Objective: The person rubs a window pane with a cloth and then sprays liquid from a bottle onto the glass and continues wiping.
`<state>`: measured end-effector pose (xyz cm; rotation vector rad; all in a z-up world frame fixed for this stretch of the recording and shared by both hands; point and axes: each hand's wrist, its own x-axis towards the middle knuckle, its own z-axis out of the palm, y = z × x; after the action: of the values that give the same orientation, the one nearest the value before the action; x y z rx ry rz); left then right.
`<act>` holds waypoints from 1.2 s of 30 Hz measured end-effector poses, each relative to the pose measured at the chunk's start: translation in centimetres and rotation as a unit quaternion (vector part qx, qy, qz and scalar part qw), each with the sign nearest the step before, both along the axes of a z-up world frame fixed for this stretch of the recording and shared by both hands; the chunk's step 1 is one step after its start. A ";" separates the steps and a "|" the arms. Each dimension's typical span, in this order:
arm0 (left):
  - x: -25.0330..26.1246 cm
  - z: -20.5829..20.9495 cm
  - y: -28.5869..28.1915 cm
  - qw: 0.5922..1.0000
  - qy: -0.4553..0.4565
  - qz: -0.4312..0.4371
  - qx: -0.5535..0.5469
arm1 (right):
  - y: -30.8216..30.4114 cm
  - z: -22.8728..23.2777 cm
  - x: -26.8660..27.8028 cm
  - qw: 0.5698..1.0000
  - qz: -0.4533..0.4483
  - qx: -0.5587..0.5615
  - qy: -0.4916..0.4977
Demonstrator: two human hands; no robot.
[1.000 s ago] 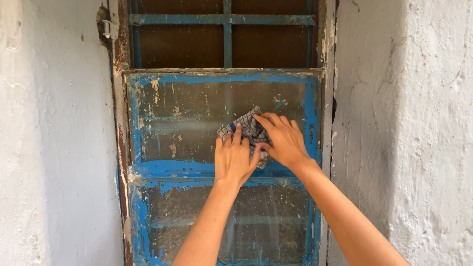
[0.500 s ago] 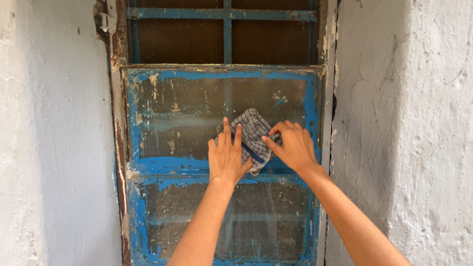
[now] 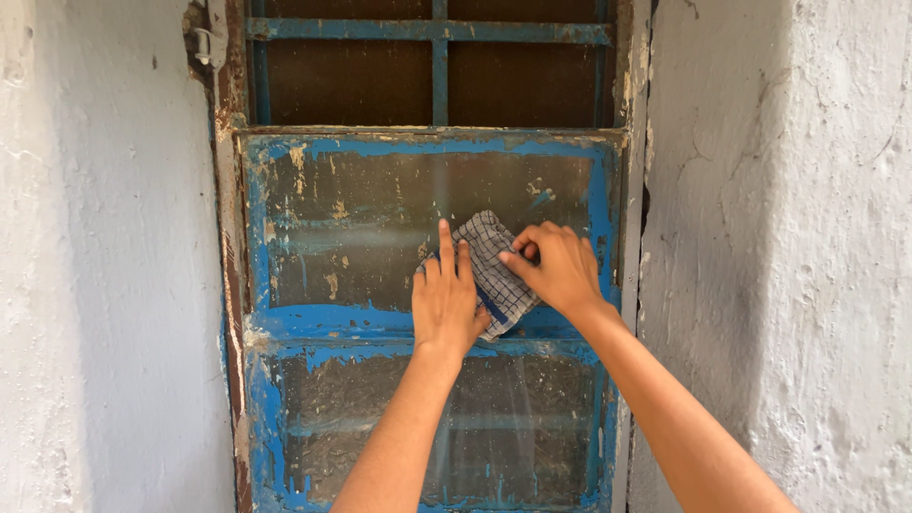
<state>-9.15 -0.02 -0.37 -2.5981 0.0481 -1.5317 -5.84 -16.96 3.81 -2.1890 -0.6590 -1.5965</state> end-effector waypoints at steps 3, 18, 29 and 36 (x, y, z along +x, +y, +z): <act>0.8 -0.4 0.0 0.999 -0.023 -0.015 0.024 | 0.4 0.5 1.0 0.999 -0.014 0.018 -0.035; 4.2 -2.3 -1.7 0.975 -0.083 -0.200 0.043 | -1.4 -3.1 1.6 0.989 -0.020 0.066 -0.130; 5.5 -2.4 -0.2 0.961 -0.134 -0.228 0.087 | -2.1 -7.4 6.2 0.992 -0.076 0.046 -0.090; 4.5 -0.4 4.5 0.953 -0.116 -0.173 0.219 | -2.4 -7.4 5.8 0.993 -0.064 0.035 -0.095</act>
<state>-4.67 4.51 -0.76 -2.1241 0.7635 -1.6830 -0.07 -19.35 -3.60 -2.0841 -0.5158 -1.8811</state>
